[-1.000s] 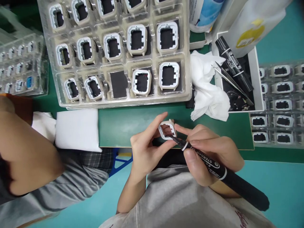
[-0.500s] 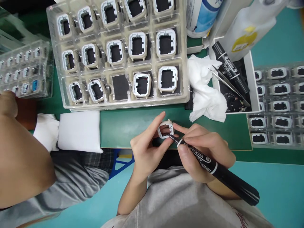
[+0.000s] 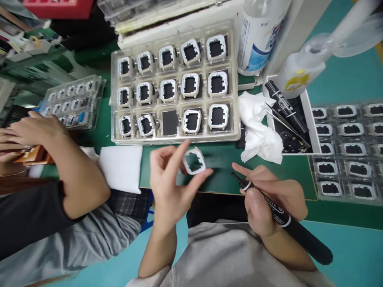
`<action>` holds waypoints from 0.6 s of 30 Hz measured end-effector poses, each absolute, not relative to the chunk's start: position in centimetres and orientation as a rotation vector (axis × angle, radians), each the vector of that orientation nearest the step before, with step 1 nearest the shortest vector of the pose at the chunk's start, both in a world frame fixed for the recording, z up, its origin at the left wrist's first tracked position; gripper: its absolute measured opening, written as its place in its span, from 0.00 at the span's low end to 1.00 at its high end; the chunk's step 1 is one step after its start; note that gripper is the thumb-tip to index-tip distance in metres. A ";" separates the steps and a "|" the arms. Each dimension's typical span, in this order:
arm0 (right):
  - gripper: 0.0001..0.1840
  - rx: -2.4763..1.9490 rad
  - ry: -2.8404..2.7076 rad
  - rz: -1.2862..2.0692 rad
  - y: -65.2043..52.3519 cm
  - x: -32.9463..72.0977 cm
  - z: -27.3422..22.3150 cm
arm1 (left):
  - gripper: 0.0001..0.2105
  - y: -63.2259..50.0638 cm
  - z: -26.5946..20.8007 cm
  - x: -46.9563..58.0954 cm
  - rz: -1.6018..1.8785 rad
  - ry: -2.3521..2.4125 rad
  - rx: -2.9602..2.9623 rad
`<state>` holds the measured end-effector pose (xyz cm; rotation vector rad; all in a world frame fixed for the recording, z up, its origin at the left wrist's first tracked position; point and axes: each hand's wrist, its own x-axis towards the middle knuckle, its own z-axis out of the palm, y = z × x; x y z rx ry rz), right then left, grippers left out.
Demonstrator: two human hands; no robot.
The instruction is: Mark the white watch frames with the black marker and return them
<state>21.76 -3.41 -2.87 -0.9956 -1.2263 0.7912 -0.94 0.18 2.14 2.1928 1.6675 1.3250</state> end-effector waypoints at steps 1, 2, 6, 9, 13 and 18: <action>0.13 -0.989 -1.206 0.777 -3.5 21.8 -3.1 | 0.31 1.0 2.9 -2.0 1.332 1.720 2.251; 0.13 -0.980 -1.188 0.764 -3.6 21.8 -3.2 | 0.31 1.9 3.7 -3.0 1.331 1.755 2.304; 0.12 -0.972 -1.160 0.796 -3.6 21.7 -3.0 | 0.30 6.0 6.2 -6.4 1.187 1.816 2.415; 0.12 -0.966 -1.155 0.817 -3.6 21.6 -3.0 | 0.32 8.4 6.5 -7.7 0.993 1.780 2.447; 0.11 -0.942 -1.171 0.788 -3.5 21.6 -3.2 | 0.39 9.7 5.8 -8.5 1.015 1.687 2.464; 0.08 -0.923 -1.167 0.784 -3.3 21.6 -3.4 | 0.30 9.6 6.4 -7.4 1.119 1.649 2.545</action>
